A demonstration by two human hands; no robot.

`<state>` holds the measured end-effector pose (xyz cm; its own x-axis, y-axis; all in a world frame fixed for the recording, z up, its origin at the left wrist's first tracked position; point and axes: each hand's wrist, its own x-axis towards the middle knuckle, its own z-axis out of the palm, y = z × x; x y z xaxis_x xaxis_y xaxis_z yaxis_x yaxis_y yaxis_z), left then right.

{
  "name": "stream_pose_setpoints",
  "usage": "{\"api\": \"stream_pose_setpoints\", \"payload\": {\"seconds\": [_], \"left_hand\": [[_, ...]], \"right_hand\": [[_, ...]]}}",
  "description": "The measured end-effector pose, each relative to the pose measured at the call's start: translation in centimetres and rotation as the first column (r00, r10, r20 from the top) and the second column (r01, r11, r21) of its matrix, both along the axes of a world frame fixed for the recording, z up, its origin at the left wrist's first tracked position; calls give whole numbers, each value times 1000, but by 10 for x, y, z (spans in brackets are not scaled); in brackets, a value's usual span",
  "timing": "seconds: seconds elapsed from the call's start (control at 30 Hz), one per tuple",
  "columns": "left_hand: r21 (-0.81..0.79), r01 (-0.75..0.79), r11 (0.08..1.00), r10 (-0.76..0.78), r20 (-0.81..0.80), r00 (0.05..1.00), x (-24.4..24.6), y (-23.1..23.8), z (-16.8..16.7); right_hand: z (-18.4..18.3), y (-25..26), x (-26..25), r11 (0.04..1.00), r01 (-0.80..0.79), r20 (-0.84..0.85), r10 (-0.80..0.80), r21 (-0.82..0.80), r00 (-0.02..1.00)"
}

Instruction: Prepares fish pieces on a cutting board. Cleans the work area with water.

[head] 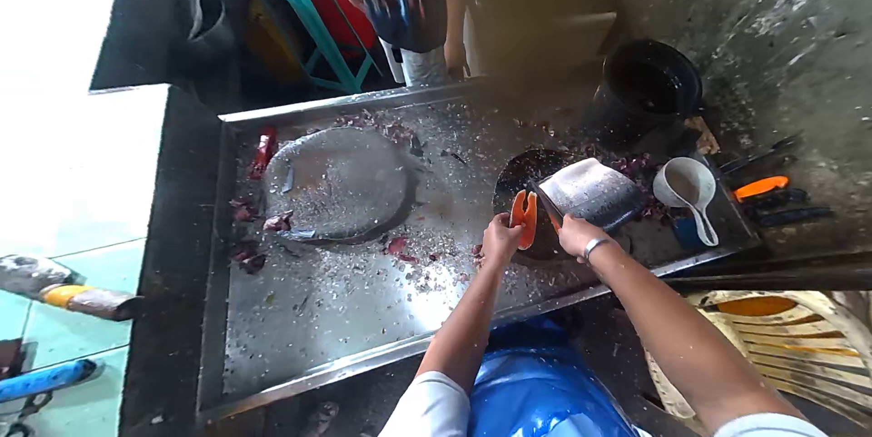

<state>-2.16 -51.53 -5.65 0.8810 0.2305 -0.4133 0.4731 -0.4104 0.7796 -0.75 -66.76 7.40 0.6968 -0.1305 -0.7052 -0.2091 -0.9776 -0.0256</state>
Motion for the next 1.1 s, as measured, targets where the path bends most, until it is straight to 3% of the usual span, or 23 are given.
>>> {"api": "stream_pose_setpoints", "payload": {"seconds": [0.17, 0.33, 0.4, 0.47, 0.53, 0.6, 0.67, 0.77, 0.87, 1.0, 1.1], "left_hand": [[126, 17, 992, -10, -56, 998, -1, -16, 9], [162, 115, 980, -105, -68, 992, -9, -30, 22], [63, 70, 996, -65, -67, 996, -8, -27, 19], [-175, -49, 983, 38, -64, 997, -5, -17, 10], [-418, -190, 888, 173, -79, 982, -1, 7, 21], [-519, -266, 812, 252, -99, 963, 3, 51, 54], [-466, -268, 843, 279, -48, 959, 10, 103, 86], [-258, -241, 936, 273, 97, 957, 40, 188, 99], [-120, -265, 957, 281, 153, 947, 76, 251, 130], [-172, -415, 894, 441, 163, 883, 138, 298, 148], [-322, -447, 834, 512, 151, 846, 177, 308, 152]], "right_hand": [[-16, -4, -7, 1000, 23, 25, -23, 3, 999], [-17, -57, -92, 988, 92, 31, -97, 127, 995], [-20, -76, -125, 987, 104, 36, -109, 122, 993], [-24, -91, -148, 989, 107, 36, -111, 103, 993], [-22, -100, -161, 989, 90, 31, -94, 121, 995], [-20, -100, -170, 984, 59, 42, -66, 166, 997], [-23, -92, -174, 969, 32, 110, -60, 243, 992], [-43, -62, -167, 920, -56, 312, -73, 388, 947], [-73, -22, -142, 890, -102, 406, -98, 443, 909], [-94, 27, -131, 912, -77, 419, -110, 404, 901], [-106, 60, -144, 900, -75, 444, -138, 430, 885]]}}
